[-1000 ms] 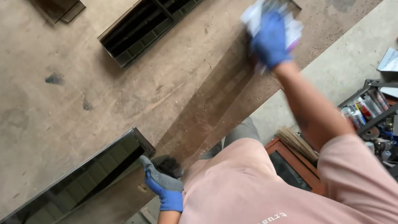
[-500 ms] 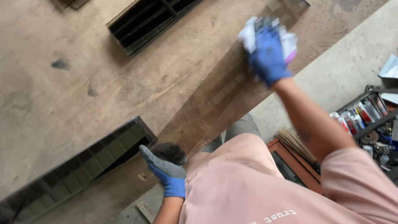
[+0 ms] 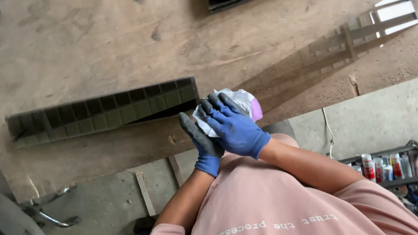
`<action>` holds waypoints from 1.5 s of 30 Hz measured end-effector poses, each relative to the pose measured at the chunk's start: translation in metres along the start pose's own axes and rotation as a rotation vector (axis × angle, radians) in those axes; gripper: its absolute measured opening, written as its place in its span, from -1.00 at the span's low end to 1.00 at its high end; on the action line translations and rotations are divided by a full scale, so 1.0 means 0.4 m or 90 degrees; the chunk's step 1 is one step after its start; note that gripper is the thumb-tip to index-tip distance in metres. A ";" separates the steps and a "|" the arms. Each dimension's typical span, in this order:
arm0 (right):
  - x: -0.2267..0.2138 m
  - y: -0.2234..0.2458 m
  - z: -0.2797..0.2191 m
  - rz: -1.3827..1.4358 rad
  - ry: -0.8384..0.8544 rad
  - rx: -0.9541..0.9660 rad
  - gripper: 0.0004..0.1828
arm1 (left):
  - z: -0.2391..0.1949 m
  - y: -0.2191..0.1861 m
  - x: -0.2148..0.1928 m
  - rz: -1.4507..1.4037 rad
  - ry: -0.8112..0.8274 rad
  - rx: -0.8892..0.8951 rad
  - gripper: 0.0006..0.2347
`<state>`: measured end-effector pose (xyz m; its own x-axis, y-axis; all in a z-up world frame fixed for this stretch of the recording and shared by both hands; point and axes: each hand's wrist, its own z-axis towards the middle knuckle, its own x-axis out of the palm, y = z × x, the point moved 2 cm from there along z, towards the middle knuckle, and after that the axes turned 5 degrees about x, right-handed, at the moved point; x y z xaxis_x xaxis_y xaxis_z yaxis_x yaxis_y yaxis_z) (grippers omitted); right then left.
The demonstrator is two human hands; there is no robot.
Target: Cleaning long reflective strips with a cloth
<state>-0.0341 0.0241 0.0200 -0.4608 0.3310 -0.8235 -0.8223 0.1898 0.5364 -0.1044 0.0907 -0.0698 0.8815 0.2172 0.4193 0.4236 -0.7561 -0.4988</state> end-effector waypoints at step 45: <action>-0.483 -1.345 -0.509 -0.097 -0.131 0.524 -0.58 | -0.108 -0.093 0.395 0.356 0.104 0.342 -0.88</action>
<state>0.4295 -0.3301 -0.1471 -0.2296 0.3937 -0.8901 -0.3302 0.8288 0.4517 0.0102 0.1266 0.0478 0.9692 -0.2319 0.0834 0.0062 -0.3151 -0.9490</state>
